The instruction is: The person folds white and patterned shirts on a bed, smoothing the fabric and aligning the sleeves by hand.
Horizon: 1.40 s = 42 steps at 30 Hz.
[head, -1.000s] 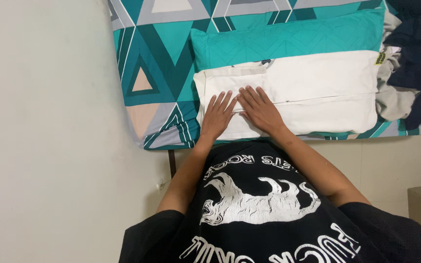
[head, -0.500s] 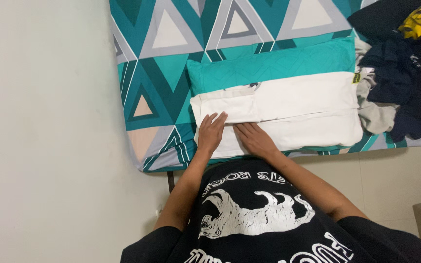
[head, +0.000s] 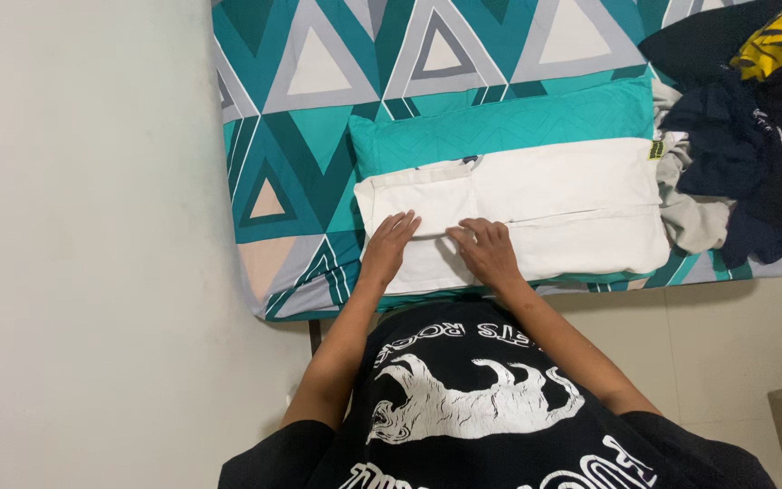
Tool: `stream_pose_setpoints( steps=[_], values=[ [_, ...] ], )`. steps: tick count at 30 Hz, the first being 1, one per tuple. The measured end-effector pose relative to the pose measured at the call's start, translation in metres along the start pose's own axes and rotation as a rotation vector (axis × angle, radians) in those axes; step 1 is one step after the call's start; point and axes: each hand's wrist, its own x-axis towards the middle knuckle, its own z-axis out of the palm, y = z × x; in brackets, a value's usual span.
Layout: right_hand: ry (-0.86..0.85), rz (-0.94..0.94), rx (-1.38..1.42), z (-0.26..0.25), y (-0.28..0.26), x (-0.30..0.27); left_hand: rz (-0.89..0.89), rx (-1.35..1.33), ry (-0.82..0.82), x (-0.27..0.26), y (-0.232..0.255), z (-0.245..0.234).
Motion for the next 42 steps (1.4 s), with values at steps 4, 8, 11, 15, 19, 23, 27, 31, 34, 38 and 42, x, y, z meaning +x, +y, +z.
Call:
stream_pose_setpoints(
  steps=[4, 8, 11, 15, 19, 23, 27, 31, 34, 38, 42],
  values=[
    [0.195, -0.016, -0.143, -0.014, -0.013, 0.009, 0.072, 0.191, -0.082, -0.007, -0.007, -0.002],
    [0.050, 0.022, -0.077, -0.030, -0.013, 0.007, 0.087, 0.317, -0.179, -0.013, -0.010, -0.010],
    [0.052, -0.016, 0.015, -0.038, -0.012, 0.004, 0.044, 0.384, -0.245, -0.018, -0.005, -0.014],
    [0.049, 0.000, 0.012, -0.042, -0.009, 0.001, -0.044, 0.291, -0.202, -0.021, 0.008, -0.009],
    [0.110, 0.131, 0.100, -0.044, 0.008, -0.004, -0.080, 0.276, -0.189, -0.017, 0.023, -0.001],
    [0.081, 0.105, 0.012, -0.038, 0.019, -0.009, -0.035, 0.241, -0.189, 0.000, 0.046, 0.016],
    [0.087, 0.097, -0.019, -0.037, 0.023, -0.011, -0.001, 0.229, -0.171, 0.021, 0.070, 0.037],
    [0.062, 0.057, -0.059, -0.044, 0.028, -0.013, -0.110, 0.106, -0.114, 0.024, 0.077, 0.048],
    [0.052, 0.054, -0.067, -0.050, 0.037, -0.018, -0.132, 0.143, -0.129, 0.025, 0.078, 0.051],
    [0.049, 0.069, -0.029, -0.053, 0.054, -0.024, -0.150, 0.108, -0.144, 0.023, 0.078, 0.048],
    [0.015, 0.085, -0.047, -0.056, 0.073, -0.031, -0.160, 0.126, -0.129, 0.024, 0.079, 0.049]
  ],
)
